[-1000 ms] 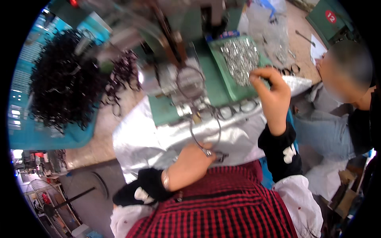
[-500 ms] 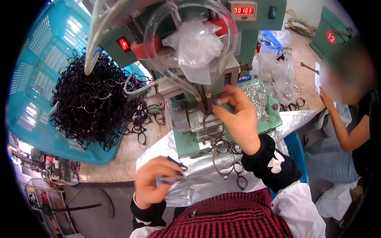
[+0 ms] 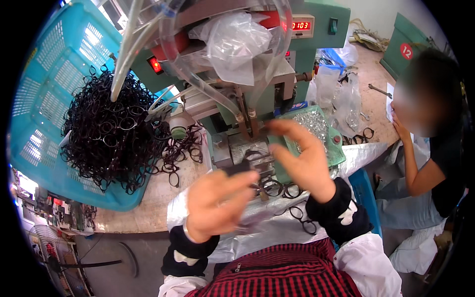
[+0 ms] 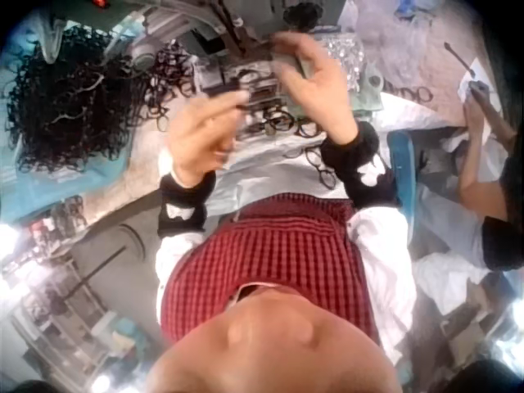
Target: The person assembles eyeglasses by inserting small metal components into black frames using a press machine. They repeatedly pick frames from a basket, place them in the machine, add metal parts, and operate the press. Finished frames are placed on the table.
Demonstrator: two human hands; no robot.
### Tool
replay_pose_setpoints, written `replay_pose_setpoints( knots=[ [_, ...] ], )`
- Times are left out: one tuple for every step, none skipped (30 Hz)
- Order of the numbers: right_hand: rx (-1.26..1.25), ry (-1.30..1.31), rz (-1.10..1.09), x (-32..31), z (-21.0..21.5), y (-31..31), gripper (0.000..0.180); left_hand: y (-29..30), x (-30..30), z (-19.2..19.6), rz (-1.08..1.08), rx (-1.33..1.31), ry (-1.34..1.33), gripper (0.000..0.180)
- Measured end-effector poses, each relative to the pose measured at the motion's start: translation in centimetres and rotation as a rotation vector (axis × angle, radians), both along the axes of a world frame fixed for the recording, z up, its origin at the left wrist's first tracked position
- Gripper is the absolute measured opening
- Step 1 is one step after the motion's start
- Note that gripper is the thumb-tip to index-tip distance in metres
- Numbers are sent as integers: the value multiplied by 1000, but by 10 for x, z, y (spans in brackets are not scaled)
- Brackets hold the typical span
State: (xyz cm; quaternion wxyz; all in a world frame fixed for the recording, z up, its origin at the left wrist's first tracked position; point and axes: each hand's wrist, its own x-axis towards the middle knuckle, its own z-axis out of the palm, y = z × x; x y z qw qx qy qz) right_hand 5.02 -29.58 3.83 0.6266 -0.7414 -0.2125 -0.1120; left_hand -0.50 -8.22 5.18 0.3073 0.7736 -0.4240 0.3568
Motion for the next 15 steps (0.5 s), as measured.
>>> replay_pose_setpoints(
  knots=[
    [-52, -25, -112, 12, -10, -12, 39, -12, 3, -2, -22, 60, -79, 20],
    [-63, -51, -182, 24, -23, -27, 39, -21, 4, -3, -13, 110, -109, 17],
    [-56, -55, -306, 29, -31, -39, 40, -25, 10, -10, -16, 119, -167, 15],
    [-66, -105, -416, 37, -47, -55, 39, -26, 14, -15, -13, 130, -221, 14],
    [-79, -120, -521, 38, -58, -69, 38, -27, 16, -18, -9, 129, -221, 13],
    [-84, -97, -553, 42, -77, -83, 37, -26, 14, -19, 5, 131, -219, 13],
    [-28, -24, -504, 40, -88, -97, 36, -26, 14, -23, 11, 130, -211, 13],
    [38, 51, -449, 35, -98, -104, 35, -25, 12, -26, -2, 122, -189, 13],
    [-75, 44, -466, 23, -92, -104, 35, -23, 13, -28, 2, 118, -178, 13],
    [-186, 37, -467, 7, -79, -104, 35, -19, 10, -28, 20, 119, -162, 14],
    [-459, -17, -501, -5, -74, -109, 37, -20, 8, -28, 29, 108, -141, 17],
    [-659, -83, -562, -18, -69, -113, 36, -24, 11, -27, 14, 90, -144, 19],
    [-740, -155, -585, -17, -73, -110, 33, -27, 12, -27, -3, 72, -149, 21],
    [-823, -228, -611, -14, -83, -104, 30, -29, 13, -26, -24, 52, -155, 24],
    [-761, -257, -606, -10, -92, -99, 26, -29, 9, -28, -11, 72, -94, 22]
  ],
)
